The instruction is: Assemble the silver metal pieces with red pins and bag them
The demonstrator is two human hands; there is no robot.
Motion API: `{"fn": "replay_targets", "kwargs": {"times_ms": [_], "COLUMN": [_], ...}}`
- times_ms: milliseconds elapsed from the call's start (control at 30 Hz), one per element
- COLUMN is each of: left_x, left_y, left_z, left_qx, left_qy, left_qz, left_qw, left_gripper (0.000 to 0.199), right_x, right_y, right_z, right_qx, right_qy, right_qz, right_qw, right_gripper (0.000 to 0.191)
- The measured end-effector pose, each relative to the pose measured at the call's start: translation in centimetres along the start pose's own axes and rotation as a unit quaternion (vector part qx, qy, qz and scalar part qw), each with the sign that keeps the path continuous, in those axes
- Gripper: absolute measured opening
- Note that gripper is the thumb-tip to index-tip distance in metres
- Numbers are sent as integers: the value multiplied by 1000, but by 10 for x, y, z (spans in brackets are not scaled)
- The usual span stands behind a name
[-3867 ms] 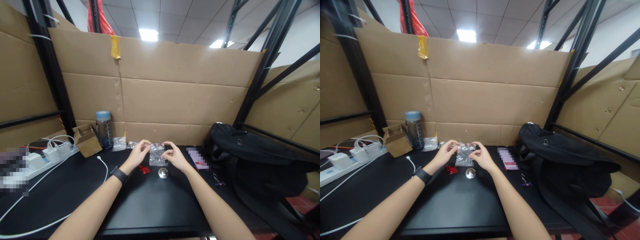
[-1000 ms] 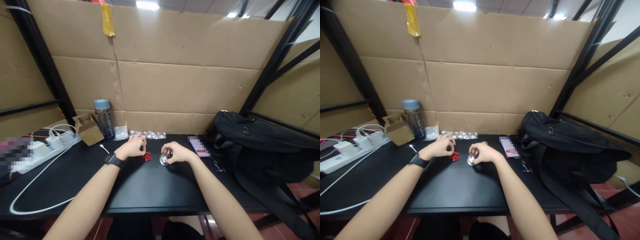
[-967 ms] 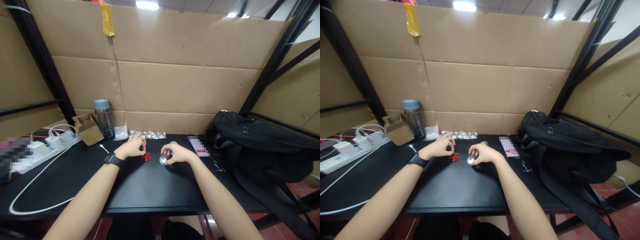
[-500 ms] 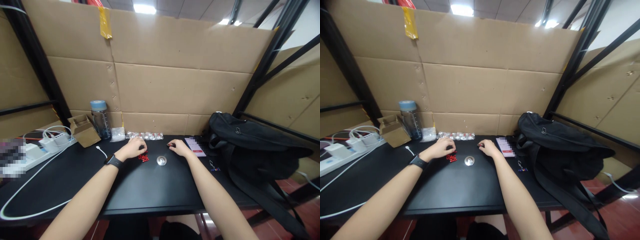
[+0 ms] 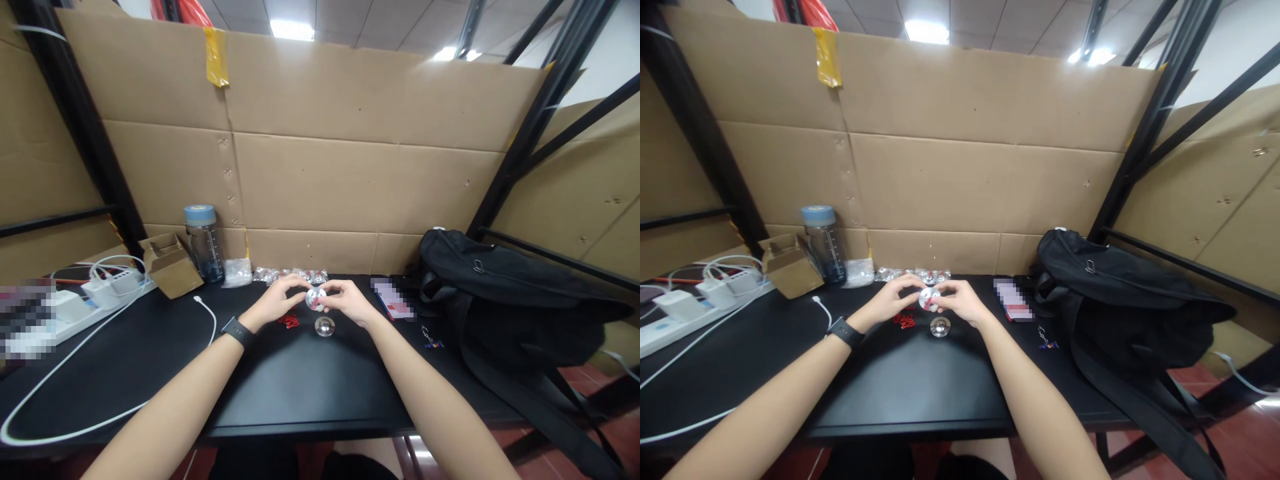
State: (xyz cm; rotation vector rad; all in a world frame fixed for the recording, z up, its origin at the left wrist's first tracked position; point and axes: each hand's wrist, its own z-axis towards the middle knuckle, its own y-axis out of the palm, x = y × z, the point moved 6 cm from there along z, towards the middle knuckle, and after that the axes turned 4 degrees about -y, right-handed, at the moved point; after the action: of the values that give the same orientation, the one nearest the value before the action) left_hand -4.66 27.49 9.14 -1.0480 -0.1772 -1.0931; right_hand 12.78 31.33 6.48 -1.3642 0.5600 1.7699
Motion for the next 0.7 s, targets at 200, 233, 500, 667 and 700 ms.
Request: {"fn": "replay_targets", "kwargs": {"times_ms": [200,233,500,667,700], "left_x": [-6,-5,7,-15,-23], "left_y": [19,22,24,9,5], "left_z": [-2,-2,-1,-6,-8], "left_qx": [-42,-51,-73,-56,-53], "left_qy": [-46,-50,-32,-38,-52], "left_qz": [-133,-151,-106,188,229], "left_qw": [989,986,991,980,971], "left_gripper": [30,31,29,23,24], "right_x": [1,2,-1,-2,-1], "right_y": [3,4,0,-14,-17], "right_z": [-1,-1,-2,-6,-7], "right_qx": [36,36,18,-38,-47], "right_qy": [11,12,30,68,79], "right_qz": [77,84,92,15,-20], "right_qw": [996,996,995,997,996], "right_gripper": [36,36,36,39,40]}}
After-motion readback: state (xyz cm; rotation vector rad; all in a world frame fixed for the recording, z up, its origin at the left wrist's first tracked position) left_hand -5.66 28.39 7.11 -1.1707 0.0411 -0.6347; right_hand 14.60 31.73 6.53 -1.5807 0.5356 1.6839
